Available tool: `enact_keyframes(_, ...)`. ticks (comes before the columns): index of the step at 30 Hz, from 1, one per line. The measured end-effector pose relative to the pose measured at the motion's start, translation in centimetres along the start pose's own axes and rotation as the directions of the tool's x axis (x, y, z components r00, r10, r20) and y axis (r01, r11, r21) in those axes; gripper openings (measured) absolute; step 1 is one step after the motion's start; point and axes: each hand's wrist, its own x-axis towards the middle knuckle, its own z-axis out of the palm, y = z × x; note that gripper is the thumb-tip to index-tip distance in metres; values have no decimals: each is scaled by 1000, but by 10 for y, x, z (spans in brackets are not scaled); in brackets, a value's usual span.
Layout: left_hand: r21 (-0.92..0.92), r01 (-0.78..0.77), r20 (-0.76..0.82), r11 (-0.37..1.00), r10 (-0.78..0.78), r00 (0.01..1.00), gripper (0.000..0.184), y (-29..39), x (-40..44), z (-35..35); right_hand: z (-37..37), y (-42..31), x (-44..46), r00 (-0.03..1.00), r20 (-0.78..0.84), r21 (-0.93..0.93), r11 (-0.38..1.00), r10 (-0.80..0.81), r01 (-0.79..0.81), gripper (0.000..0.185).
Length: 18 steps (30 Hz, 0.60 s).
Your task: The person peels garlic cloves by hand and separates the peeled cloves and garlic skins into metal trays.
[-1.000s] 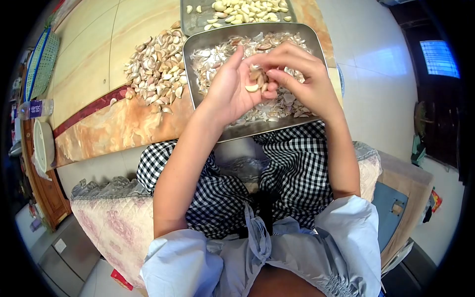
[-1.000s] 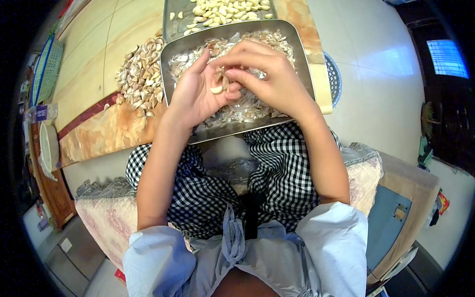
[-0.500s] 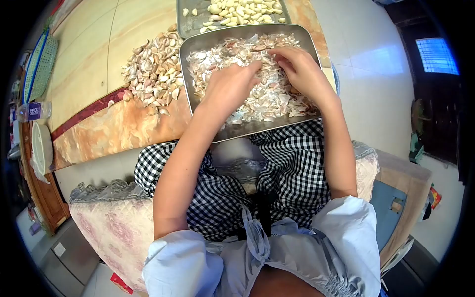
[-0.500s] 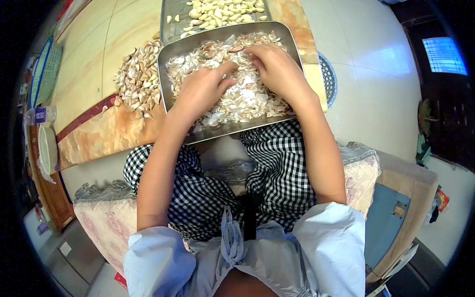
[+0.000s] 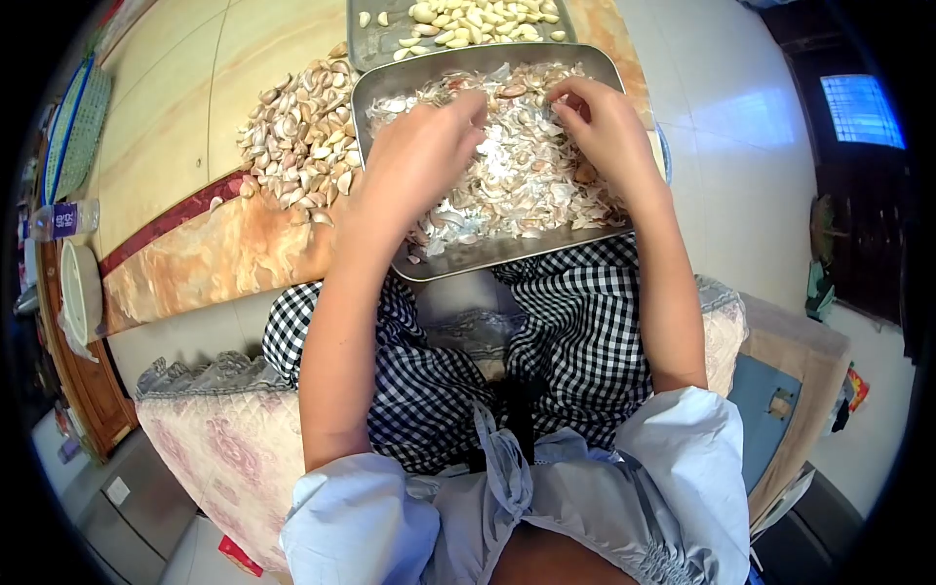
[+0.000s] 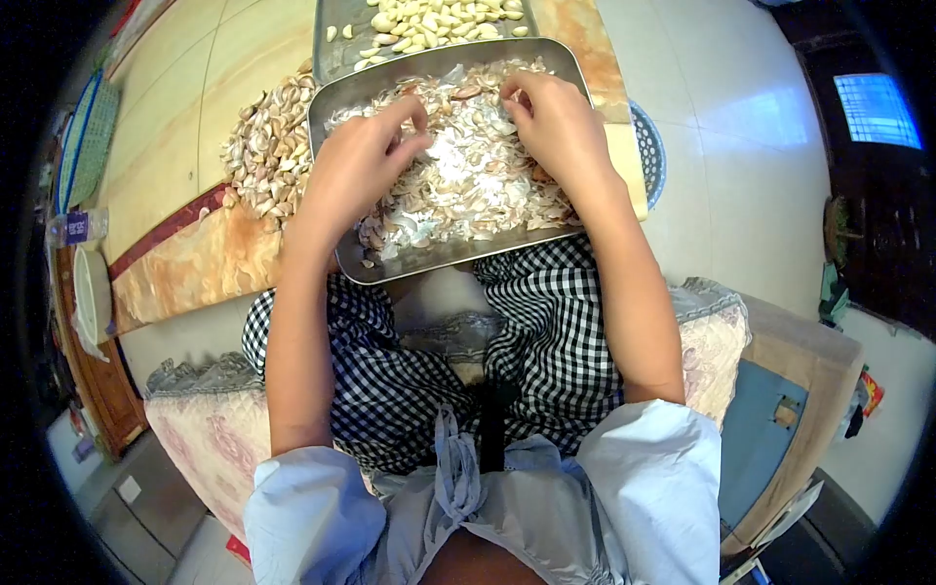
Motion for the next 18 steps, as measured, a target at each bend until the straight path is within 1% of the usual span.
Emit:
enact_keyframes(1, -28, -37, 109, 999, 40, 993, 17, 0, -2, -3, 1, 0, 3, 999, 6, -13, 999, -47, 47, 14)
enact_keyframes(2, -26, -42, 119, 999, 44, 992, 17, 1, -3, -1, 2, 0, 3, 996, 10, -23, 996, -84, 84, 14)
enact_keyframes(4, -11, -81, 268, 997, 81, 960, 20, 1, -6, 4, 4, -1, 3, 996, 10, -17, 996, -83, 83, 14)
enact_keyframes(5, -10, -81, 269, 997, 81, 960, 20, -2, -7, 11, 4, -2, 3, 996, 11, -12, 996, -85, 85, 14)
enact_keyframes(7, 30, -161, 214, 987, 151, 965, 22, -5, -8, 21, 0, -8, -1, 997, 23, 1, 997, -71, 71, 15)
enact_keyframes(9, 58, -149, 225, 987, 133, 965, 22, -4, -8, 22, 0, -10, -2, 997, 41, 15, 998, -60, 60, 15)
enact_keyframes(12, 103, -142, 248, 984, 112, 962, 22, 1, -6, 20, -1, -10, -4, 996, 22, 36, 996, -85, 84, 15)
enact_keyframes(17, 140, -117, 243, 983, 81, 967, 19, -3, -2, 24, -5, -15, -8, 997, 70, 60, 998, -41, 37, 16)
enact_keyframes(18, 137, -99, 152, 985, 78, 985, 18, -5, 0, 25, -5, -14, -8, 997, 69, 60, 997, -42, 38, 16)
